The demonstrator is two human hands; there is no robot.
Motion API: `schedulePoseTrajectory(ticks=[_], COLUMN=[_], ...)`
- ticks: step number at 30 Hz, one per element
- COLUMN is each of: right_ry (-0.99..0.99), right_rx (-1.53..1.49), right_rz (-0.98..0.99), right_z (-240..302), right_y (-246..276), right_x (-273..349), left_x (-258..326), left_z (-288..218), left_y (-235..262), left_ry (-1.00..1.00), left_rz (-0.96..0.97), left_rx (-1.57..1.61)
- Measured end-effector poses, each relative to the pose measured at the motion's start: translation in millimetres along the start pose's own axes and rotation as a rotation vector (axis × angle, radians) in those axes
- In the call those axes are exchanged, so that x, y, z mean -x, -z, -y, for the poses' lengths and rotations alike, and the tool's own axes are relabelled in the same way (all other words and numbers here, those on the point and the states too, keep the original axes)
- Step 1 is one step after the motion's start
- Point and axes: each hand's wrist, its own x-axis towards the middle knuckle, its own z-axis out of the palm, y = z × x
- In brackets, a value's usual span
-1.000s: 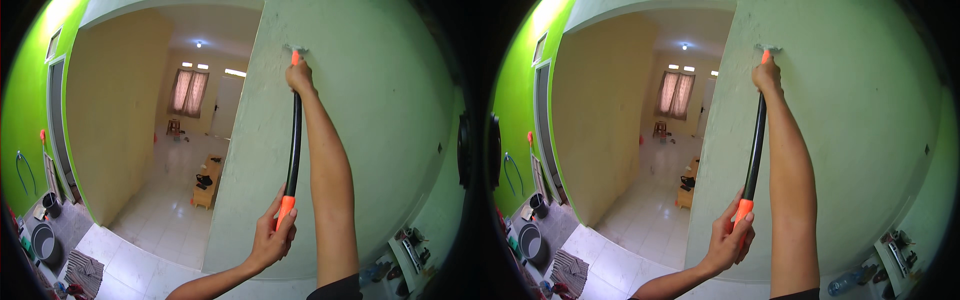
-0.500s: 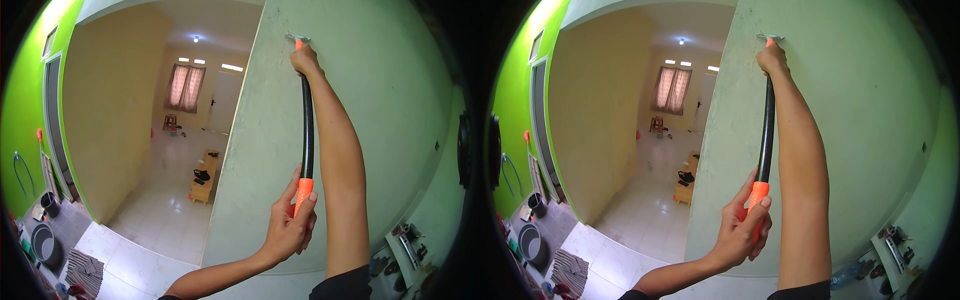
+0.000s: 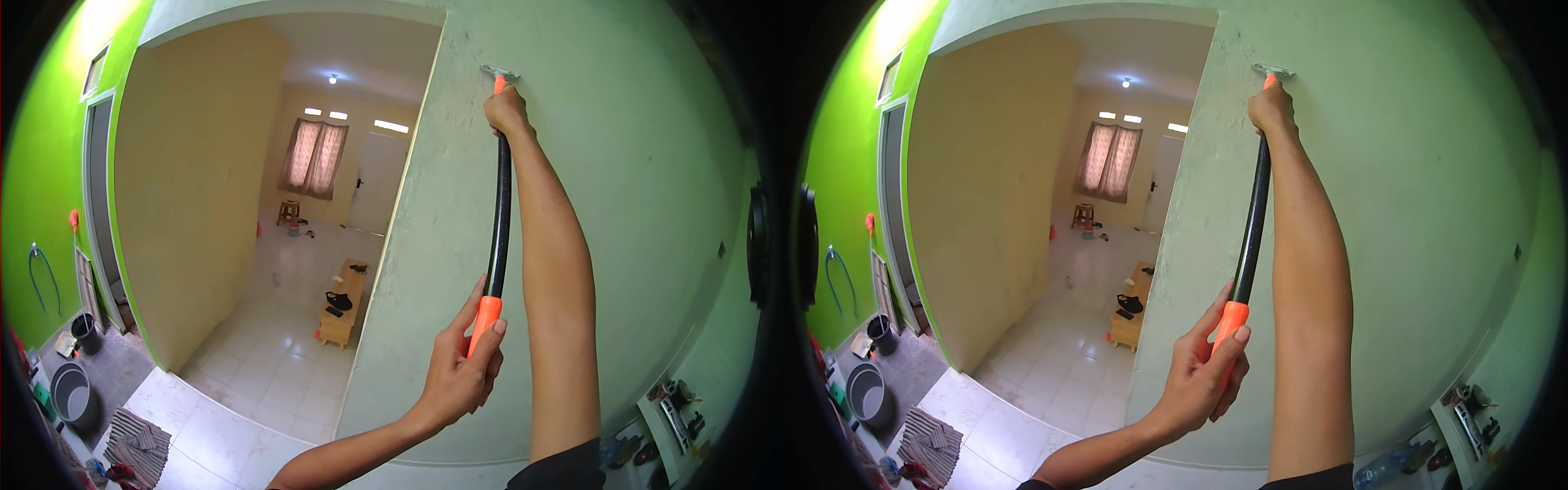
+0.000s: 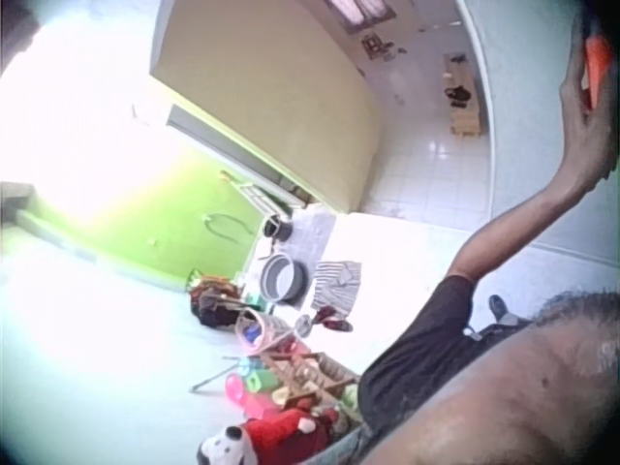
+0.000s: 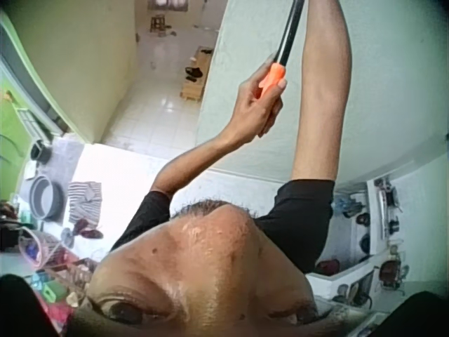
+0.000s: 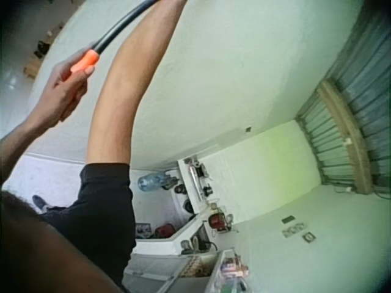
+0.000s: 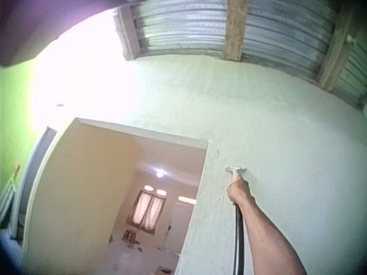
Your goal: Scraping a wall using a long-handled scraper tool to remove residue or old paint.
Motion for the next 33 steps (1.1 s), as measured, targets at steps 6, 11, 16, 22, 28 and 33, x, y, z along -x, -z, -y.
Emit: schedulePoseTrajectory(ticks=[6,11,16,22,28,33], right_ry=[0.044,0.047,-0.057,-0.006,-0.019,0.065], right_rx=[0.024,0.025,0.018,0.038,0.033,-0.045], right_rz=[0.046,0.106,0.057,0.016,-0.007,0.073], right_z=[-5,7,2,18,8,12], right_y=[0,10,-9,0,-17,-12], right_x=[8,-3,0,-34,-9,-1], left_x=[4,-4,2,-25,-4,-8], left_z=[-2,-6,-12,-19,-12,-5], left_y=[-10,-15,1,6,15,10], left_ry=[-0.019,-0.041,-0.006,-0.068,-0.035,-0.031], left_rz=[0.003,-0.013,-0.014,0.0,0.002,-0.019], left_rx=[0.032,0.04,-0.001,-0.061,-0.044,-0.036])
